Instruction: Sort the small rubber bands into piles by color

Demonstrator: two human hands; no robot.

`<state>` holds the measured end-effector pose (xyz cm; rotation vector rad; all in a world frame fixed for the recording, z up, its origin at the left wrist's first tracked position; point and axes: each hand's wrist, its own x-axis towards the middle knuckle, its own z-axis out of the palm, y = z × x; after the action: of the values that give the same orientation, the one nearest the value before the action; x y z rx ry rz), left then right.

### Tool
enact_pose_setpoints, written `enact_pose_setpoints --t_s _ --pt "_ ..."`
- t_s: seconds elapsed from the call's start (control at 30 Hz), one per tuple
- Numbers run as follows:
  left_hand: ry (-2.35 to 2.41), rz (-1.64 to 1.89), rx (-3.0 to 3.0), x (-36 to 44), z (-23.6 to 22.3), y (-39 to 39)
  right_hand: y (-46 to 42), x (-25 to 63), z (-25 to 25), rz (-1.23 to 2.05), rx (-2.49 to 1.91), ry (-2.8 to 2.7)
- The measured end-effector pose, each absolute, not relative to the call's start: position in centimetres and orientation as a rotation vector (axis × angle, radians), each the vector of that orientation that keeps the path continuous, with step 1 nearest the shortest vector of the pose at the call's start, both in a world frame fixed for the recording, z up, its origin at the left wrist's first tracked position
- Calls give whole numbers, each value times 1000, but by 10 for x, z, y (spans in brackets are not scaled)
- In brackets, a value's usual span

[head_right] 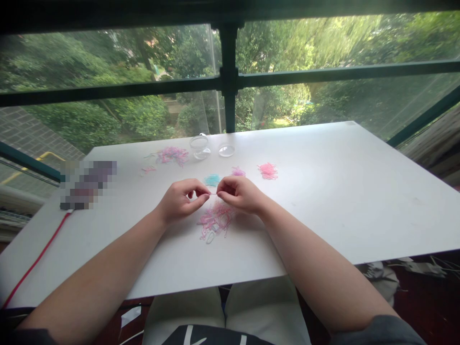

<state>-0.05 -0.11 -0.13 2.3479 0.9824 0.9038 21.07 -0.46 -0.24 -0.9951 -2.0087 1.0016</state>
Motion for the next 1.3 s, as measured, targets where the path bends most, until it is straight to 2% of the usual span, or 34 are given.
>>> enact_pose_setpoints --t_s 0.53,0.8,0.9,1.1,1.3 --pt "983 943 2317 2 -1 -3 -7 208 -3 1011 -994 -2040" --pt "1129 982 2286 -3 0 -2 -5 213 2 971 -999 -1988" --pt "1206 936 2290 -6 -1 2 -1 218 2 857 -1124 -1959" --pt "1354 741 2397 -7 -3 5 12 238 1 378 -1574 -1804" --pt "1460 672 2407 -8 -3 4 19 246 -4 246 -1715 -1799"
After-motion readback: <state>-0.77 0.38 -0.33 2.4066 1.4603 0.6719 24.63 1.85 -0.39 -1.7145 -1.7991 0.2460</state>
